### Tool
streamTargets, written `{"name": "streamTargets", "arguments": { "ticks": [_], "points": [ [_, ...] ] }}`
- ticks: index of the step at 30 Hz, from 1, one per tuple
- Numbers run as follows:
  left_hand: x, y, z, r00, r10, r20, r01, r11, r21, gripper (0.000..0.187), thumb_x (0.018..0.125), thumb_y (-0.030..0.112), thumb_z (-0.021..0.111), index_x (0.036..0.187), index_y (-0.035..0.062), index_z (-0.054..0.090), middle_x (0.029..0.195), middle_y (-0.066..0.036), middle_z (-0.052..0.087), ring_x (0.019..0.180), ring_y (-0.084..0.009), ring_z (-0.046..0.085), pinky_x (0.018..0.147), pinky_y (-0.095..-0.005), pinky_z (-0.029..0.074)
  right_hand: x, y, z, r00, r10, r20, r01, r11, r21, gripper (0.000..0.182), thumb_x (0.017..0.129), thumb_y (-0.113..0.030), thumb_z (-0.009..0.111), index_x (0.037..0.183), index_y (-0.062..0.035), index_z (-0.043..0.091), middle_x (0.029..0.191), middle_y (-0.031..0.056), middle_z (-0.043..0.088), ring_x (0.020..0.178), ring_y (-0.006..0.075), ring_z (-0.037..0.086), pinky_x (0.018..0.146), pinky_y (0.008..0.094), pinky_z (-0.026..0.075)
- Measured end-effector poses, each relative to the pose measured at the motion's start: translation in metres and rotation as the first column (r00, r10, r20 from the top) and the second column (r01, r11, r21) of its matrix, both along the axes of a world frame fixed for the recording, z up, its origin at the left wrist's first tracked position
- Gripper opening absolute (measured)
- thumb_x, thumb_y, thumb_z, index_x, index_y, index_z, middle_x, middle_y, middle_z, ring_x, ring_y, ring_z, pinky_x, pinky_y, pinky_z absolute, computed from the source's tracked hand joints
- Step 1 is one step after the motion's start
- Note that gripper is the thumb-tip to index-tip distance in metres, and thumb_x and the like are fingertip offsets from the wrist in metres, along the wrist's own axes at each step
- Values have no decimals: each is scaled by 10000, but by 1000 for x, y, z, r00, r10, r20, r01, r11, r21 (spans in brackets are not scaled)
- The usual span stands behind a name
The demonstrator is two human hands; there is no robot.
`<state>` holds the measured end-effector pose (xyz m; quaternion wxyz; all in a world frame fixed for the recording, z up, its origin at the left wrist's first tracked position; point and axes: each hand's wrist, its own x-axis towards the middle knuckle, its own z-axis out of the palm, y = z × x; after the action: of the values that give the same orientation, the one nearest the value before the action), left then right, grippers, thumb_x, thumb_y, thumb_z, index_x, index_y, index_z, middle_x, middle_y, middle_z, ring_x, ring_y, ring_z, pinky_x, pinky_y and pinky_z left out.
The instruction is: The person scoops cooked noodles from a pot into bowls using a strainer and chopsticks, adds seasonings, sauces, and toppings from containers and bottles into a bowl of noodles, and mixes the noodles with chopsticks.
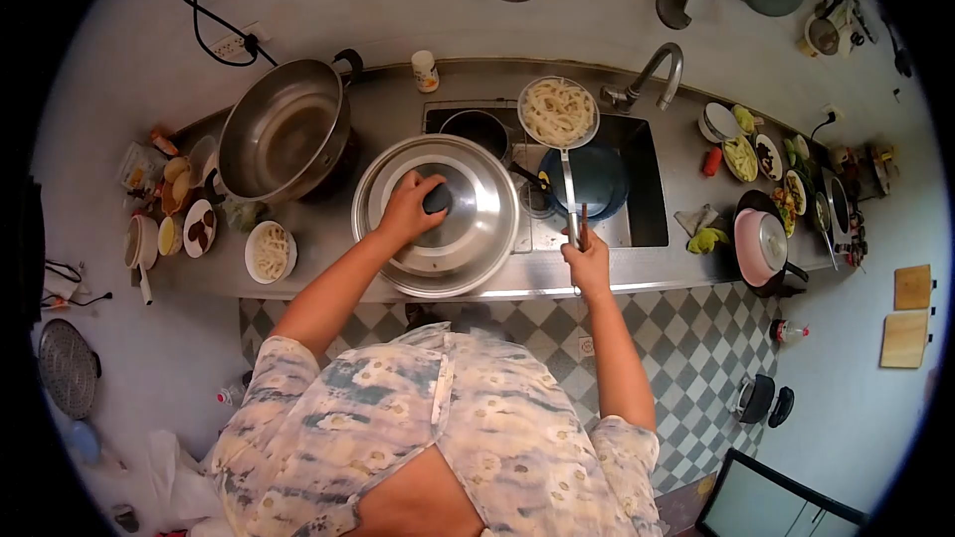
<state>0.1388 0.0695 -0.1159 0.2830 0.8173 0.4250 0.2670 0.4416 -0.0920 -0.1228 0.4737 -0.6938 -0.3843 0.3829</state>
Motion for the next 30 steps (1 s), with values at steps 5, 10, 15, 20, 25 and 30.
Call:
{"name": "streamTargets", "arguments": {
  "ticks": [5,10,15,20,25,30],
  "points": [
    [3,-20,73,989,-70,127,64,997,45,511,659,182,737,1150,132,608,980,-158,515,916,-329,556,800,-390,470,26,-2,-8,995,-29,95,28,999,21,285,704,-52,583,982,-5,625,721,3,554,628,96,501,583,243,392],
    [-31,-10,165,998,-16,66,1,975,221,482,652,138,739,1119,144,621,932,-120,520,874,-281,565,781,-352,474,26,-4,-8,997,-13,74,16,999,-40,269,703,-47,572,964,-11,623,659,-1,525,595,89,496,547,231,371],
    [-111,55,217,983,178,-43,-147,906,396,457,680,130,711,1126,166,619,966,-116,555,883,-279,584,814,-355,480,-4,0,-16,999,39,36,-36,998,-56,288,709,-73,590,980,13,636,703,24,564,624,117,518,583,260,404],
    [-196,127,204,911,411,-24,-353,809,469,455,703,165,708,1148,138,616,1019,-141,592,977,-318,592,865,-373,468,-42,16,-34,991,127,-52,-130,989,-70,229,728,-55,591,945,13,610,712,2,558,602,82,484,549,236,393],
    [-235,158,181,846,528,-74,-415,740,529,479,690,197,722,1152,124,622,1034,-163,593,973,-334,591,860,-386,469,-74,32,-53,982,168,-89,-178,977,-117,234,717,-75,578,935,3,616,683,-7,539,587,81,460,539,239,372],
    [-253,180,161,837,545,-56,-470,767,436,488,644,207,747,1114,130,643,987,-187,576,960,-359,568,854,-423,464,-96,45,-65,975,185,-122,-202,969,-141,178,729,-65,572,894,-2,589,672,-2,534,586,78,475,535,245,388]
  ]
}}
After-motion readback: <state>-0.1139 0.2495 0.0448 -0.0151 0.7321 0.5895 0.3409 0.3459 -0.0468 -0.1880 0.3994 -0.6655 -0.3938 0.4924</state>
